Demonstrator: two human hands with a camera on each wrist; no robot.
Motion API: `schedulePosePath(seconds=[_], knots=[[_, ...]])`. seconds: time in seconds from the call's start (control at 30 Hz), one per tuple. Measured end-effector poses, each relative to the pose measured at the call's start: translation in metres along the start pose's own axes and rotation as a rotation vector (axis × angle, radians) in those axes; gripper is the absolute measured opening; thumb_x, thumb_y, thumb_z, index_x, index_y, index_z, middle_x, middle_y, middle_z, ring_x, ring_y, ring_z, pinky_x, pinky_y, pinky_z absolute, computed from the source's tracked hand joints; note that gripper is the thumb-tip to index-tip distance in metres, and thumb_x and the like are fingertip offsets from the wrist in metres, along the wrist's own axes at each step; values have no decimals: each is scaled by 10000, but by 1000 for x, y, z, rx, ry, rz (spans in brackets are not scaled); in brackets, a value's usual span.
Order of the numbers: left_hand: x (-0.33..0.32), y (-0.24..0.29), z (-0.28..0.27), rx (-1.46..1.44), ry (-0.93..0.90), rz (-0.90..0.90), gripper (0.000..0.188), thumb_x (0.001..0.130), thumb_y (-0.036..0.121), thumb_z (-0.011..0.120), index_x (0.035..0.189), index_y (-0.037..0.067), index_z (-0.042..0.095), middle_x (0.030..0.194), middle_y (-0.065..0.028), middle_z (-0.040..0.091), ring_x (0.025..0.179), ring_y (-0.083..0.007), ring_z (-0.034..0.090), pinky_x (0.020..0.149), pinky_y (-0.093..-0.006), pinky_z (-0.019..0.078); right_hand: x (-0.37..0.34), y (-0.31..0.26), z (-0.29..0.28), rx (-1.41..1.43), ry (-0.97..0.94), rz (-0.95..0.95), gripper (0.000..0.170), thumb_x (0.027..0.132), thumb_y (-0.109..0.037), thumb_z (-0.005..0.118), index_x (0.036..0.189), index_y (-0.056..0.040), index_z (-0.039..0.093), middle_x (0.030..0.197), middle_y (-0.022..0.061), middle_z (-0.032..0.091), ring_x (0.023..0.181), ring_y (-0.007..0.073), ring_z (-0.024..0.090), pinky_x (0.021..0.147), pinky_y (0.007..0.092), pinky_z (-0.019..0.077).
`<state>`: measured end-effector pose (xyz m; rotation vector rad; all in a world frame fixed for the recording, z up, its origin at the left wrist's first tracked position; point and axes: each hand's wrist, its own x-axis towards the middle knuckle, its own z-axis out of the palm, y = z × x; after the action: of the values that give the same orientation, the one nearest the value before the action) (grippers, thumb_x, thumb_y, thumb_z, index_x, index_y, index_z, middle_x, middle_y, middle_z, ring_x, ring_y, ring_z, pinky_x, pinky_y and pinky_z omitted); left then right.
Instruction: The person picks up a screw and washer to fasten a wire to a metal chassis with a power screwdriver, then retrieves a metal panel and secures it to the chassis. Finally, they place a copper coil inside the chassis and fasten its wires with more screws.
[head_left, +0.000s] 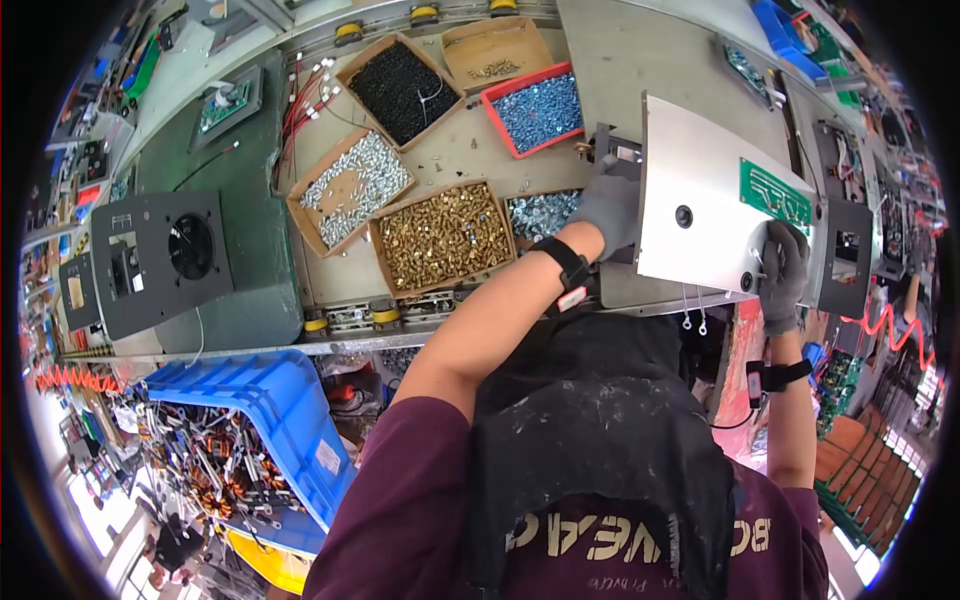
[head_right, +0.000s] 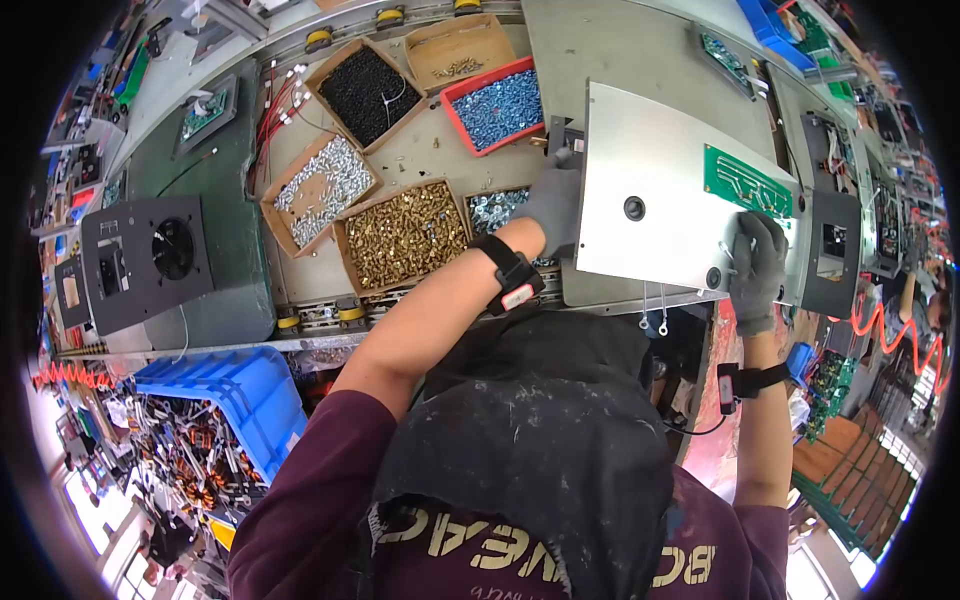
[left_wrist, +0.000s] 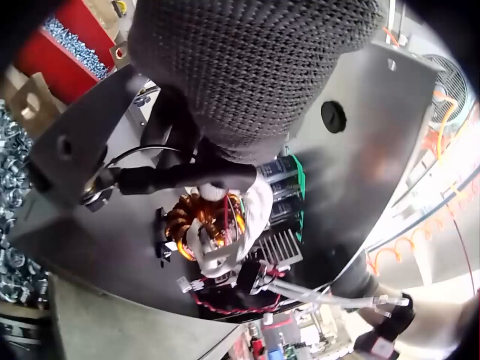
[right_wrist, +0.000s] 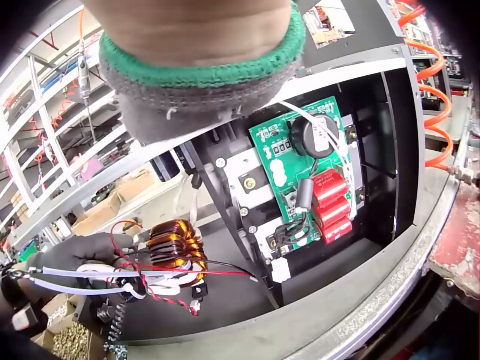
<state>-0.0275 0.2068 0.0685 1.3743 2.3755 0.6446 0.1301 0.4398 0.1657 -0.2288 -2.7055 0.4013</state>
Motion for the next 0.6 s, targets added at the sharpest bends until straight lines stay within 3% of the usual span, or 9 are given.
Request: schedulePosePath(seconds=[0.1,0.17,0.2,0.27,0.3,0.4,0.47,0.5,0.6], knots=[[1,-22,-10,-295,2,-125,264,841,213,531,1010,48,649,887,-102,665,924,-218,616,859,-334,452,0,1,-3,-34,-25,0,241,886,-97,534,1096,4,598,1122,158,566,1040,285,549,904,350,432],[-20,-38,-20,-1175,161,-363,243,862,263,566,962,47,616,828,-80,627,832,-185,599,761,-326,483,1,-1,-3,-29,-4,0,239,883,-102,533,1089,-2,598,1117,160,563,1033,291,548,897,352,434],[-29,-48,-13,-1163,158,-358,243,862,263,566,962,47,616,828,-80,627,832,-185,599,761,-326,483,1,-2,-2,-31,5,2,225,877,-105,532,1069,-8,599,1096,149,570,1021,291,545,890,357,435],[-49,-68,10,-2080,401,-340,270,874,312,594,925,49,561,852,-36,548,872,-177,536,790,-307,446,1,-4,-1,-25,24,11,211,872,-107,531,1048,-14,601,1076,139,577,1009,291,542,883,362,435],[-63,-65,-2,-2090,581,-386,279,872,332,606,912,61,553,852,-20,544,896,-176,529,776,-308,435,3,-4,-1,-18,33,-10,208,871,-106,531,1045,-16,601,1076,138,578,1003,292,543,878,363,437],[-88,-93,-28,-1946,714,-314,240,882,286,601,931,55,556,841,-33,567,846,-171,547,787,-300,440,3,-5,-4,-37,37,-31,203,869,-105,531,1040,-21,603,1076,137,579,991,297,546,866,367,442],[-97,-98,-65,-1010,785,-529,184,881,231,603,932,54,594,778,-51,617,721,-155,584,715,-278,465,4,-5,-3,-57,38,-41,202,869,-106,531,1038,-22,604,1076,137,580,985,300,548,860,368,445],[-98,-93,-75,-1001,785,-524,184,881,231,603,932,54,594,778,-51,617,721,-155,584,715,-278,465,4,-4,-3,-52,36,-31,203,867,-106,533,1040,-24,603,1075,136,581,985,301,548,856,369,446],[-92,-81,-90,-109,890,-484,52,808,139,636,841,100,644,751,-98,634,568,-265,580,497,-357,449,5,-7,-4,-42,45,-25,204,865,-107,535,1041,-27,600,1070,133,582,982,301,547,845,370,450]])
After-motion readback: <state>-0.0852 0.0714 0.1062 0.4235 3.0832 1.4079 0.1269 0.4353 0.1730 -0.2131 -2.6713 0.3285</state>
